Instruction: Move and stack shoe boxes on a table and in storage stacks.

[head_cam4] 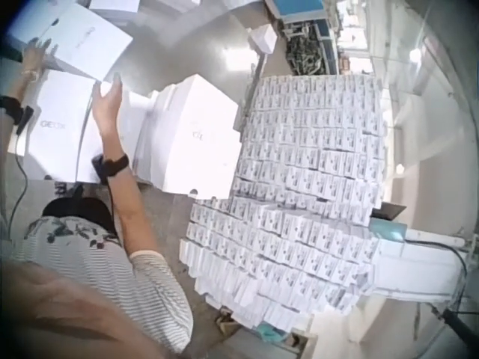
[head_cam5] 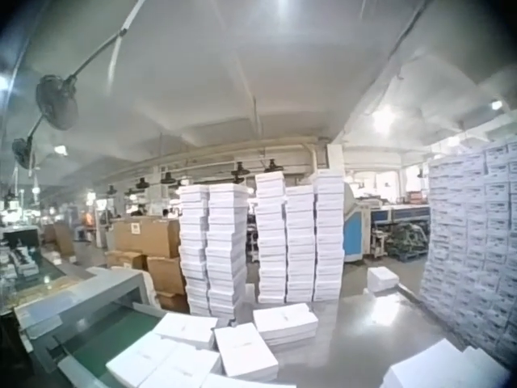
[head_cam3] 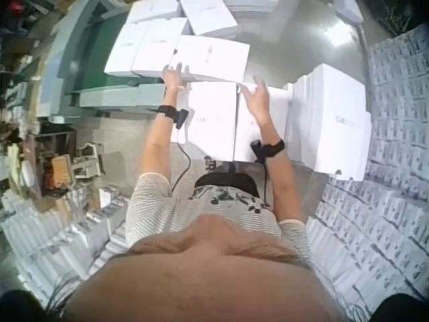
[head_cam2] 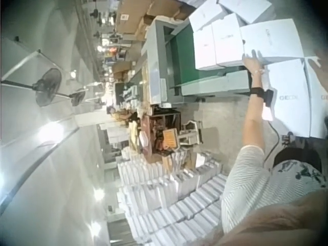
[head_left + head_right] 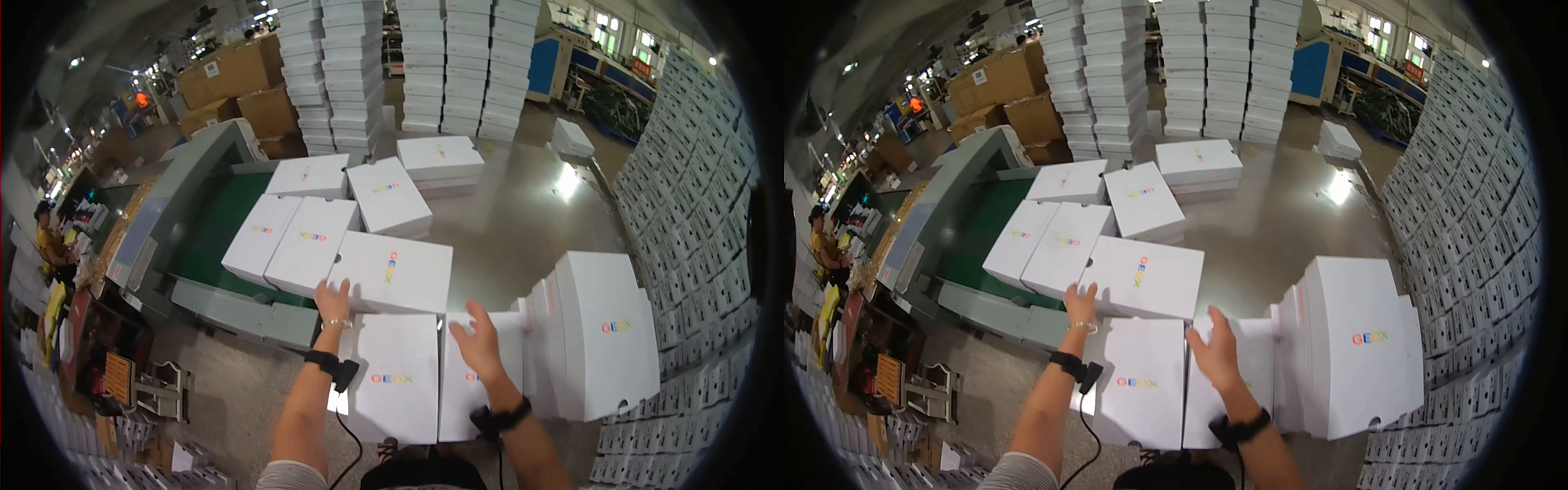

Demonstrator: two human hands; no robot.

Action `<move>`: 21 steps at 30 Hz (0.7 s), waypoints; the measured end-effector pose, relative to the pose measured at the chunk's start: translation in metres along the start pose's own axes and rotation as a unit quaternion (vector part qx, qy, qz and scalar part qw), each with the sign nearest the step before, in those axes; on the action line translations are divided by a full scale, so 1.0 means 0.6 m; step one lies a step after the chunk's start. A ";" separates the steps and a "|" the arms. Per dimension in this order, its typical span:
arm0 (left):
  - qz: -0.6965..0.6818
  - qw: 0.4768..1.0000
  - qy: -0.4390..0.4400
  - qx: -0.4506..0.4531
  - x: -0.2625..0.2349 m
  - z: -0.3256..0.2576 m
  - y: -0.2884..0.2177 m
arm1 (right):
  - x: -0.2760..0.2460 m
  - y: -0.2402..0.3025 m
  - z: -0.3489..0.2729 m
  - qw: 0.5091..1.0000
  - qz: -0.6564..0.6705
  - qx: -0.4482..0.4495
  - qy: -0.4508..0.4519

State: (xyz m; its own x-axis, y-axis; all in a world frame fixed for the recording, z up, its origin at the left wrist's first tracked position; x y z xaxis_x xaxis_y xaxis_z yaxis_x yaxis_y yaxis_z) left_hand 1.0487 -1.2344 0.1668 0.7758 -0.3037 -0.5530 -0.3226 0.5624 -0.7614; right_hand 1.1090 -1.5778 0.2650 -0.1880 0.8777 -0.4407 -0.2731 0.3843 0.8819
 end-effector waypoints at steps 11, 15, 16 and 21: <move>-0.259 0.914 -0.099 -0.297 0.046 -0.049 0.145 | 0.190 -0.285 0.146 0.885 0.215 0.383 0.153; -0.396 0.814 0.027 -0.425 0.102 -0.040 0.174 | 0.182 -0.280 0.150 0.879 0.200 0.409 0.139; -0.364 0.816 0.042 -0.446 0.097 -0.037 0.170 | 0.178 -0.284 0.152 0.880 0.200 0.407 0.137; -0.343 0.850 0.049 -0.397 0.099 -0.016 0.180 | 0.181 -0.270 0.154 0.874 0.250 0.389 0.152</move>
State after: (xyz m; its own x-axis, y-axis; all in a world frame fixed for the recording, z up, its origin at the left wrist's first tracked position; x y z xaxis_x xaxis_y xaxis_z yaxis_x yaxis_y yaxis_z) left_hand 1.0545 -1.1993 0.0487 0.8932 -0.4342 0.1169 -0.1071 -0.4580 -0.8825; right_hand 1.2203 -1.5184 0.0899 -0.3746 0.9205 0.1114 0.6156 0.1570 0.7723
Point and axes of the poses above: each hand's wrist, its own z-axis towards the middle knuckle, its own x-axis out of the palm, y = z × x, the point moved 9 cm from there along z, towards the middle knuckle, and after that the axes turned 1 degree about x, right-handed, at the moved point
